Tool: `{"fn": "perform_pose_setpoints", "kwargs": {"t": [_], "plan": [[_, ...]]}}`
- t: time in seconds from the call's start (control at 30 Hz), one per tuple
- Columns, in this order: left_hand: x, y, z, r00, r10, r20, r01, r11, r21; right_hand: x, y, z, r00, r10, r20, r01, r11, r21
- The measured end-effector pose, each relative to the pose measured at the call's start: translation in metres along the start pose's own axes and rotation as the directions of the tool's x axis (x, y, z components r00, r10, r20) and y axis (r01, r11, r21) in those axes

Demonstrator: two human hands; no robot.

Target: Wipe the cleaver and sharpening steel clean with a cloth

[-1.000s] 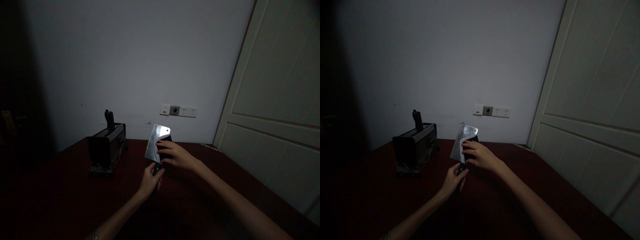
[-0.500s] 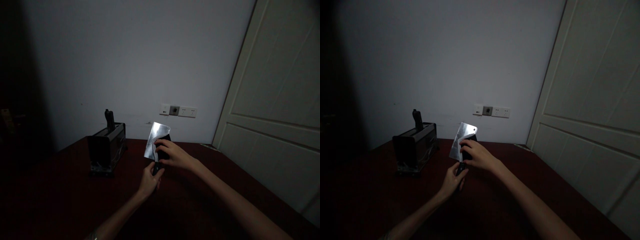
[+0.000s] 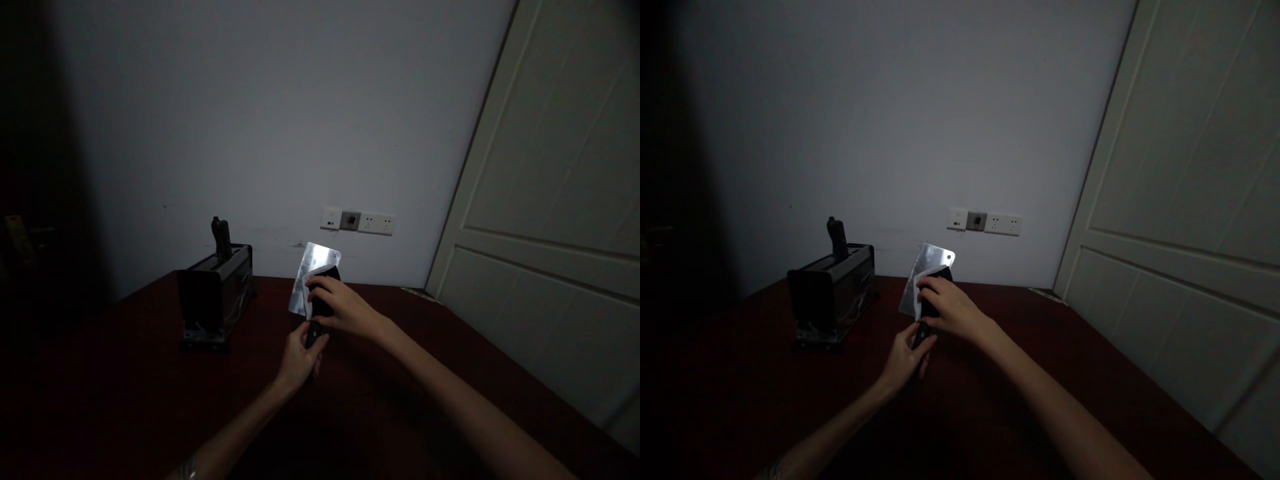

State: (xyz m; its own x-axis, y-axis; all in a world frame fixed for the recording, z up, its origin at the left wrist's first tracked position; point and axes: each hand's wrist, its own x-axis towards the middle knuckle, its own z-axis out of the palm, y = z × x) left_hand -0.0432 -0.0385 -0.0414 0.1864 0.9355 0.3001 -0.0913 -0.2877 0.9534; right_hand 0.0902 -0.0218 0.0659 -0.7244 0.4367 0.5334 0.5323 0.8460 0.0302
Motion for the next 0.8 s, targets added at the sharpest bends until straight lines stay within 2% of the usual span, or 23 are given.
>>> {"fn": "perform_pose_setpoints", "kwargs": {"t": [0.1, 0.27, 0.37, 0.63, 0.73, 0.8], "plan": [[0.000, -0.002, 0.000, 1.000, -0.010, 0.002, 0.010, 1.000, -0.002, -0.001, -0.001, 0.004, 0.999, 0.027, -0.035, -0.027, 1.000, -0.005], [0.000, -0.003, -0.001, 0.999, -0.014, 0.035, 0.015, 1.000, -0.018, -0.004, 0.001, -0.009, 0.997, -0.035, 0.069, 0.031, 0.998, 0.062], [0.000, -0.004, -0.001, 0.999, -0.007, 0.042, 0.007, 1.000, -0.009, -0.004, 0.000, -0.010, 0.999, -0.019, 0.050, 0.017, 0.999, 0.046], [0.001, -0.005, -0.003, 0.999, 0.020, 0.028, -0.021, 0.999, 0.038, -0.010, -0.004, 0.018, 0.981, 0.061, -0.186, -0.070, 0.997, -0.042], [0.001, -0.003, -0.002, 0.999, 0.021, 0.037, -0.022, 0.999, 0.025, -0.016, 0.002, 0.020, 0.938, 0.100, -0.331, -0.110, 0.994, -0.012], [0.002, -0.002, -0.002, 1.000, 0.013, 0.027, -0.013, 1.000, 0.006, -0.019, 0.007, 0.018, 0.887, 0.169, -0.429, -0.155, 0.986, 0.066]]}}
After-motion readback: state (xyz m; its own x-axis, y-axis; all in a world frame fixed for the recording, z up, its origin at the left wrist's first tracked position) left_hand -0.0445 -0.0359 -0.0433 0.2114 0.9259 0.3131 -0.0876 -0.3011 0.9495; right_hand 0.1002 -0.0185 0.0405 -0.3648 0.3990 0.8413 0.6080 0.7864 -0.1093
